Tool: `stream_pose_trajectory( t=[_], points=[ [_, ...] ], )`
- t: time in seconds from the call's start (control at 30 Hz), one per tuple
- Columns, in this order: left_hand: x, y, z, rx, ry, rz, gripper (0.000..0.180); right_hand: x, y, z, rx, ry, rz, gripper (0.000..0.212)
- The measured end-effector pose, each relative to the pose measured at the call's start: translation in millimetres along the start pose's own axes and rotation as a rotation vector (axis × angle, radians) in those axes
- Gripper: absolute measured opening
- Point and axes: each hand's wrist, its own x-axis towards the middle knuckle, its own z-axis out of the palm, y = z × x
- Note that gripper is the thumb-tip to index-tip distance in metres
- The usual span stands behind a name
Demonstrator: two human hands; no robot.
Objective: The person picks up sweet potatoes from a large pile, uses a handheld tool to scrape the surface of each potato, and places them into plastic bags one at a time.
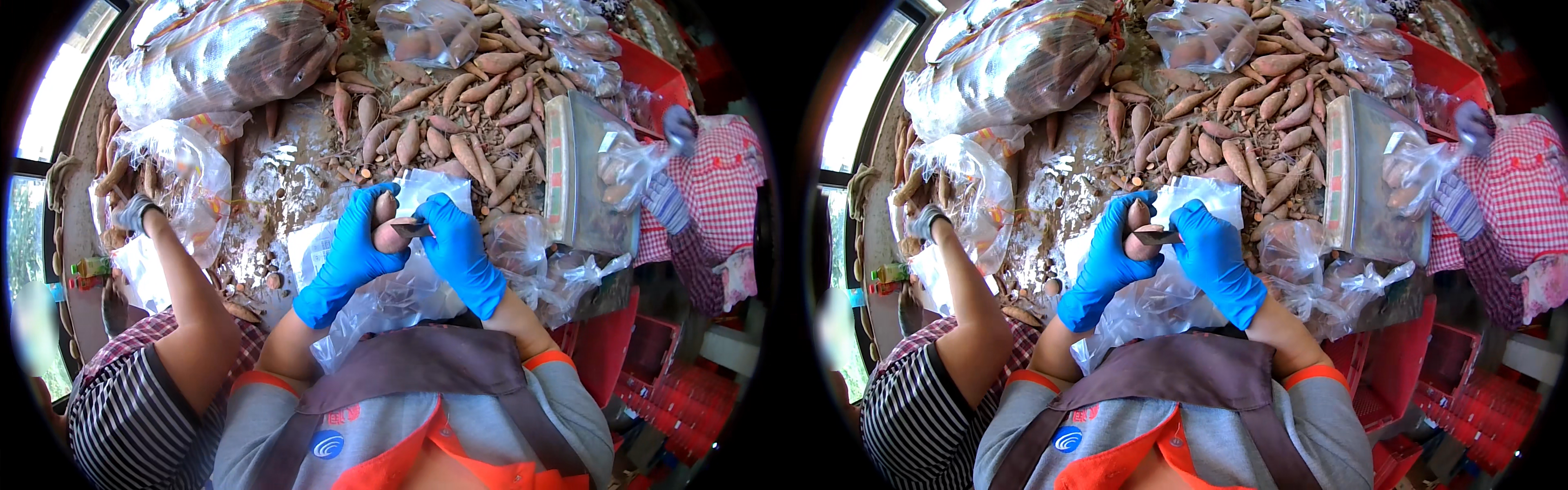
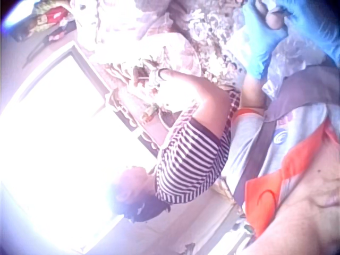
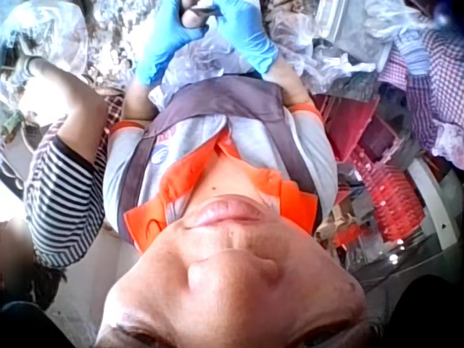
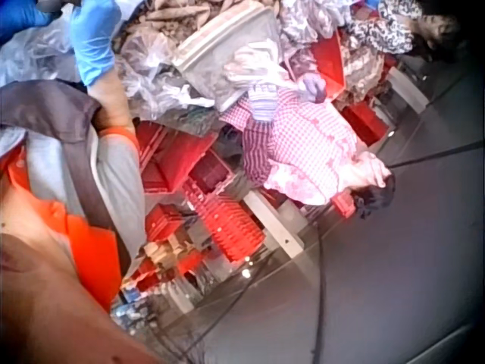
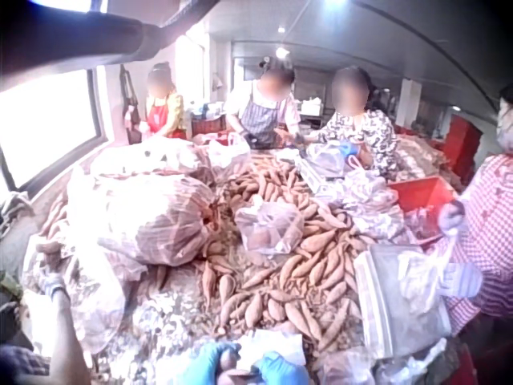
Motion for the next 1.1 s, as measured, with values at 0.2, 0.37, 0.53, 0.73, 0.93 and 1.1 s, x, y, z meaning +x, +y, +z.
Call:
stream_pose_trajectory(
  t=[0.2,0.37,0.53,0.73,0.93,1.1],
  points=[
    [-11,12,-2,-0.115,-0.090,-0.027,0.070,-6,7,-2,-0.065,0.013,0.118,0.019],
    [-22,30,-8,-0.083,-0.149,-0.029,0.066,-8,5,-16,-0.034,0.014,0.075,0.020],
    [-28,31,-3,0.188,-0.102,0.094,0.065,-7,-19,-9,-0.086,-0.063,-0.023,0.020],
    [-38,48,-7,0.095,-0.161,0.117,0.062,-11,39,-7,-0.140,0.090,0.185,0.010],
    [-21,47,-9,0.348,-0.008,0.508,0.066,-18,3,-16,1.301,-0.344,0.700,0.039],
    [8,28,4,0.547,-0.141,0.634,0.070,-20,5,28,1.802,-0.172,0.735,0.057]
  ],
)
